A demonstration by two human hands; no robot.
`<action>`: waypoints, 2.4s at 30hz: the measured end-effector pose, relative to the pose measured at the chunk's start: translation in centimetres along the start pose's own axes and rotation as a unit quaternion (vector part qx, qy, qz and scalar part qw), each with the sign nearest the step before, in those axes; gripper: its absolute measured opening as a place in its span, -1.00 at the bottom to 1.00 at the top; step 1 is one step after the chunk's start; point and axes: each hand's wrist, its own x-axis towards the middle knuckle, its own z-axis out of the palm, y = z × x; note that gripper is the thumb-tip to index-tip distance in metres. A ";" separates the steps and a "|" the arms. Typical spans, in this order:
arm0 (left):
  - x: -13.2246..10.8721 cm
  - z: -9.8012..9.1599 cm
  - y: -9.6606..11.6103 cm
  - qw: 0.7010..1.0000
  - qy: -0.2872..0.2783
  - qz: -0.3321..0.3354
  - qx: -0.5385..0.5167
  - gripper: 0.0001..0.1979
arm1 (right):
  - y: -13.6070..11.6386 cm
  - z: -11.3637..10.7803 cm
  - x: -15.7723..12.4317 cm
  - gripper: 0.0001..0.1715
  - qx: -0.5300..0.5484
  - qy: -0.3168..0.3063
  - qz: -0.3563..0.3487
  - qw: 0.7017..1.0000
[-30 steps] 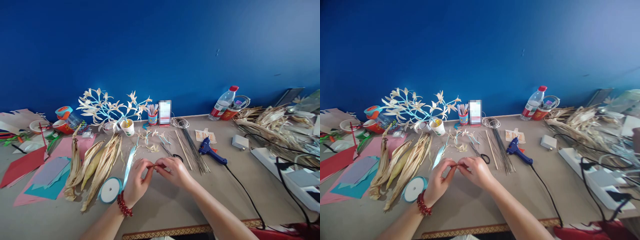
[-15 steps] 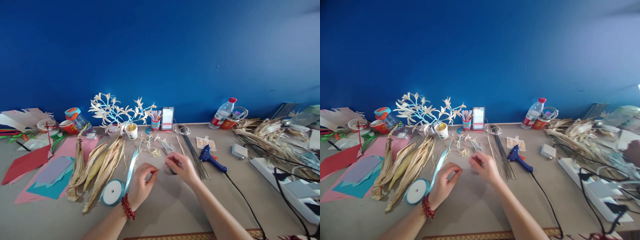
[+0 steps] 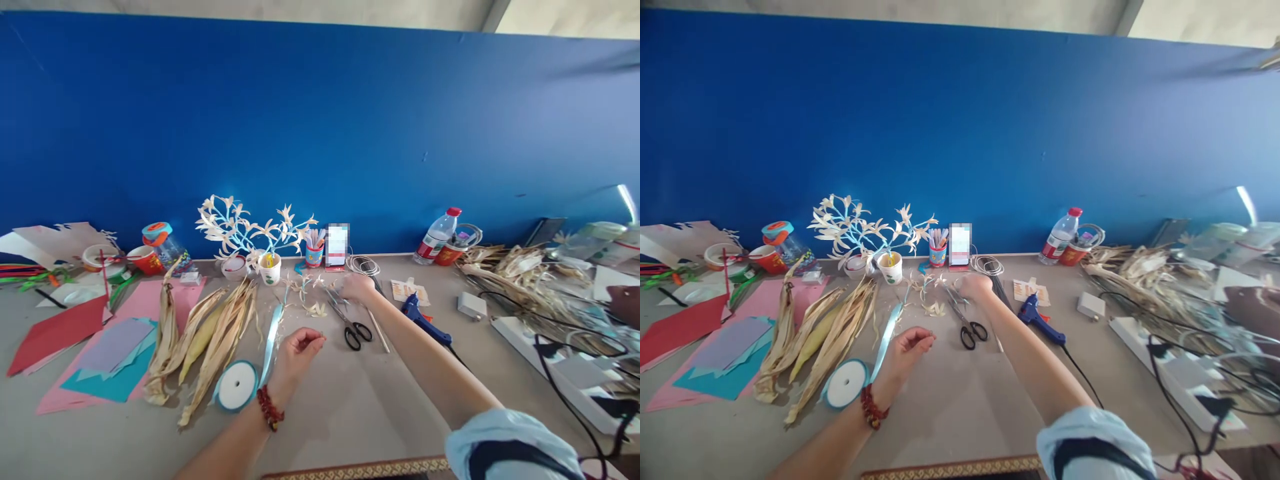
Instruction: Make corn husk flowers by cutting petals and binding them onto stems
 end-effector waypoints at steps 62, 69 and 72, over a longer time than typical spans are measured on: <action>0.2 -0.4 0.5 0.999 -0.010 0.044 -0.023 -0.82 | -1.8 7.7 -11.7 -0.71 0.634 0.073 -0.250 0.728; 0.4 -1.1 0.7 0.982 0.043 0.147 0.114 -0.86 | -2.8 7.7 -13.4 -0.83 0.493 0.109 -0.299 0.810; 0.3 -1.1 0.8 0.979 0.048 0.158 0.122 -0.86 | -3.0 7.6 -13.6 -0.82 0.466 0.132 -0.300 0.822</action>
